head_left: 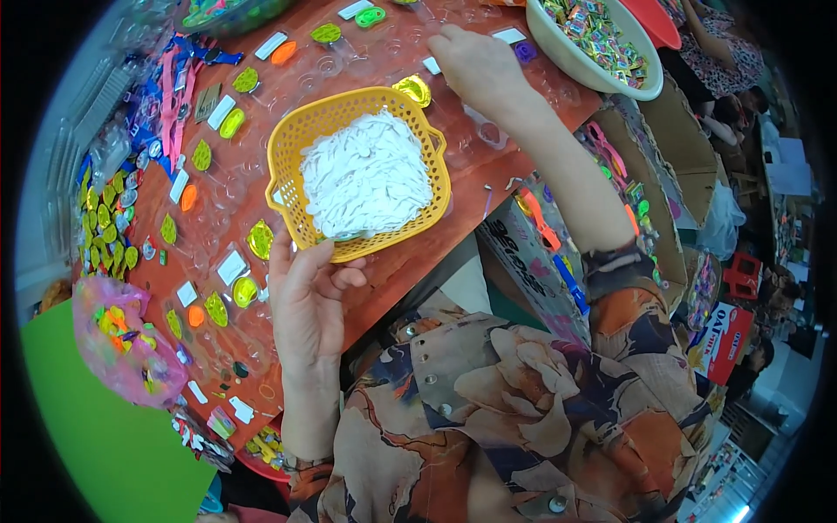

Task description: Sorting and placing colorful plastic toy pieces and stickers into a plastic blister tray.

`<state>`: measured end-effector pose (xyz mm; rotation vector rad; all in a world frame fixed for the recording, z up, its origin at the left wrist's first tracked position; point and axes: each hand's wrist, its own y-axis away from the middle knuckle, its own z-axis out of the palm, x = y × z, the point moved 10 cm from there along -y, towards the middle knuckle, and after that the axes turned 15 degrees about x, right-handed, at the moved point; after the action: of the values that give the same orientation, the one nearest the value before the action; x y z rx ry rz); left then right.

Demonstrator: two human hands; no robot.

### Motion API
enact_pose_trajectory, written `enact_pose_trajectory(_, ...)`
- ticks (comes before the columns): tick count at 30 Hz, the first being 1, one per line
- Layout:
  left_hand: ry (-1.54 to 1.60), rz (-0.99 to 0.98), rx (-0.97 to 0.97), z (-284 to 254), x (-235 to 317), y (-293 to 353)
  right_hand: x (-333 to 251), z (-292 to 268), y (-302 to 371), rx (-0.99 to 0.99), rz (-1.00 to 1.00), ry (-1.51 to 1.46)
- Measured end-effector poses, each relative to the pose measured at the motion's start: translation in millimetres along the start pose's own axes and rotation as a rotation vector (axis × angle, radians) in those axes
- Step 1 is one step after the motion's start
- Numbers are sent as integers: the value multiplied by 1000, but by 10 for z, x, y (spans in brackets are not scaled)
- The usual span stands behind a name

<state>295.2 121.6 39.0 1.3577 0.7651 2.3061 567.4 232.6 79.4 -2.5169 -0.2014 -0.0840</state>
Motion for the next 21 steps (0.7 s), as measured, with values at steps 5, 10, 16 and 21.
enact_pose_trajectory(5,-5,-3,-6,-23,-5,-50,5,333,143,-72,-23,53)
enact_pose_trajectory(10,-2,9,-20,38,16,-92,-479,-501,44,156,35,-318)
enact_pose_trajectory(16,-1,-10,-65,319,-50,-117,-1175,-540,175,-168,-123,-411)
enact_pose_trajectory(21,-46,-44,-104,483,-97,-151,-1055,-719,188,-43,-138,-439)
